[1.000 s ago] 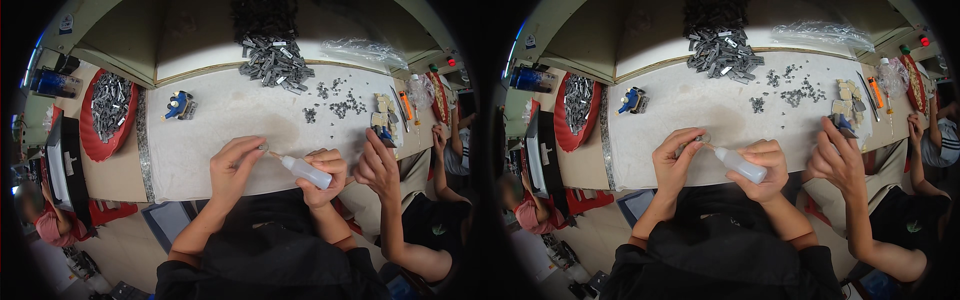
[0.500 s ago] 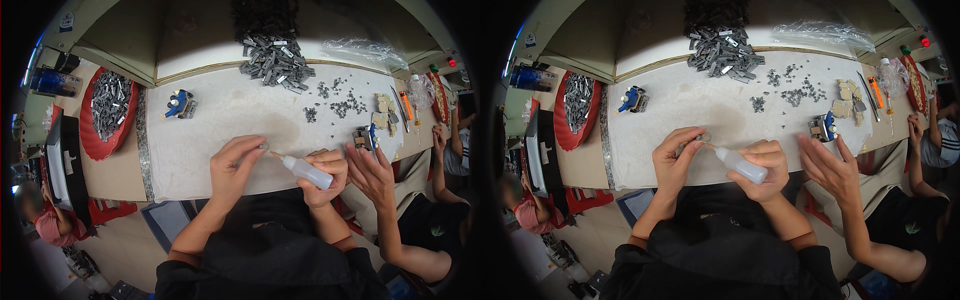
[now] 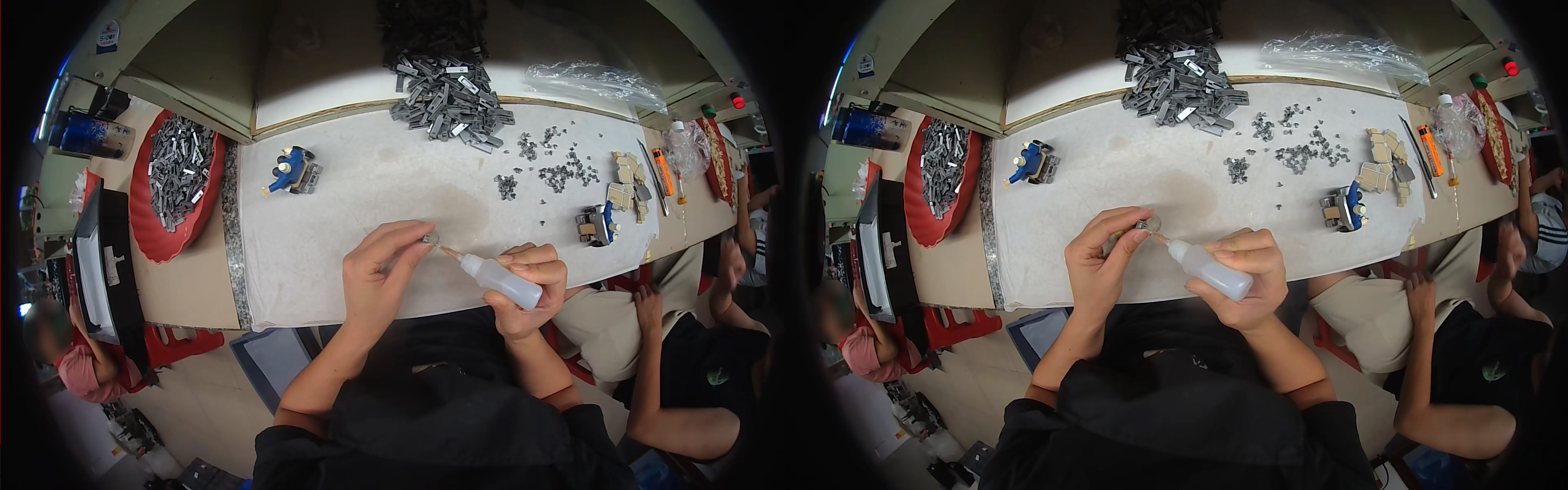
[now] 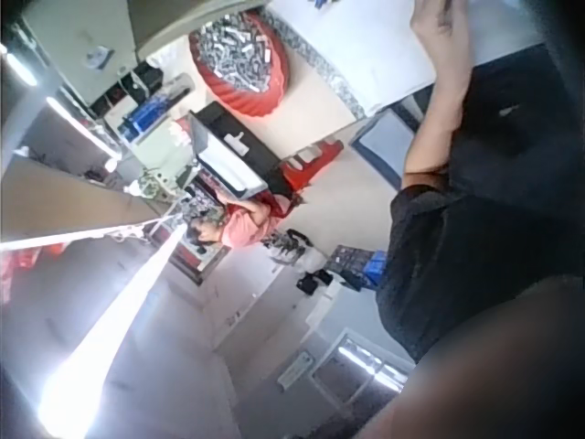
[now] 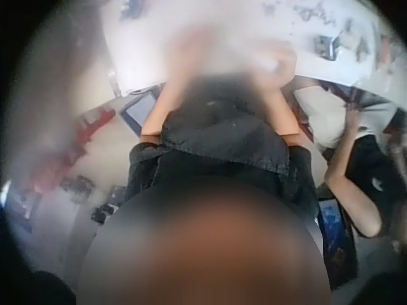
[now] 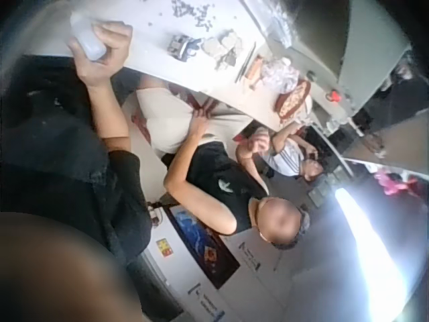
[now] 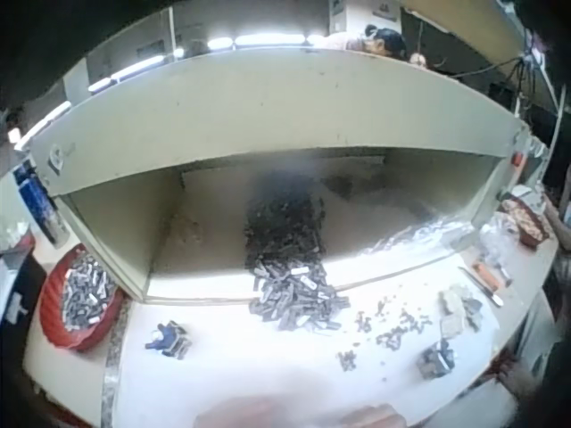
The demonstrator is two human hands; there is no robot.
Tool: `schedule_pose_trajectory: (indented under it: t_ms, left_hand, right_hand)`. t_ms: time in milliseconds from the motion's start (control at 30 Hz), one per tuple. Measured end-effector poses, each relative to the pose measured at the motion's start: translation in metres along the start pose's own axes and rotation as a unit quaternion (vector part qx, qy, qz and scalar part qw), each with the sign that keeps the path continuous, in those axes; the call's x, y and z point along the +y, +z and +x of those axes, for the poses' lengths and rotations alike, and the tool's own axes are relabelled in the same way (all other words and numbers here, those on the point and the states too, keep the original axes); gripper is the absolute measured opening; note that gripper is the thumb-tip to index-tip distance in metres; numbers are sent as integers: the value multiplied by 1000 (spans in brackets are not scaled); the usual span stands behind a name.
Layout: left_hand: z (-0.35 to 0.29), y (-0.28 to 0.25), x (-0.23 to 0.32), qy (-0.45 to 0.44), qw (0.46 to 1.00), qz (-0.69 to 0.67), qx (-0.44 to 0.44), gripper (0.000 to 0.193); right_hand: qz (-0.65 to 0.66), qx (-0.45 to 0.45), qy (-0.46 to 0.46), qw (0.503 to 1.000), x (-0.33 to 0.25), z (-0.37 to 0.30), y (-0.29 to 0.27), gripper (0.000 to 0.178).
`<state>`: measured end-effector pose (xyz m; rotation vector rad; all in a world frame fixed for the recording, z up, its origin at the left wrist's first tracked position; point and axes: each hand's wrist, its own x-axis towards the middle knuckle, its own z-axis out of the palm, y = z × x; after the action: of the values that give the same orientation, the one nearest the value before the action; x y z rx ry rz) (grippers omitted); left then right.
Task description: The person assembles miniature wheelchair figurines by applying glue from a squeeze bottle onto components, heating the glue dispenser nozzle with a lighter, and fitting the figurine bodies and wheelchair parts together by hand.
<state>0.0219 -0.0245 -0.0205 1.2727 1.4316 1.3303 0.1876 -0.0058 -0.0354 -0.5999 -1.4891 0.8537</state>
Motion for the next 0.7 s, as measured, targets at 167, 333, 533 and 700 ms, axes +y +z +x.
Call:
schedule_pose_trajectory:
  t_ms: [167, 333, 533, 700]
  left_hand:
    - [0, 3, 1, -4, 1000, -11, -2, 18]
    - [0, 4, -6, 14, 1000, 10, 15, 17]
    - [0, 4, 2, -9, 1000, 11, 18, 15]
    - [-1, 8, 1, -18, 999, 14, 22, 14]
  right_hand:
    - [-5, 5, -1, 1000, -1, -1, -3, 41]
    - [-5, 11, -4, 1000, 3, -2, -5, 39]
    - [116, 66, 61, 989, -3, -1, -5, 35]
    - [120, 44, 94, 987, -8, -7, -11, 36]
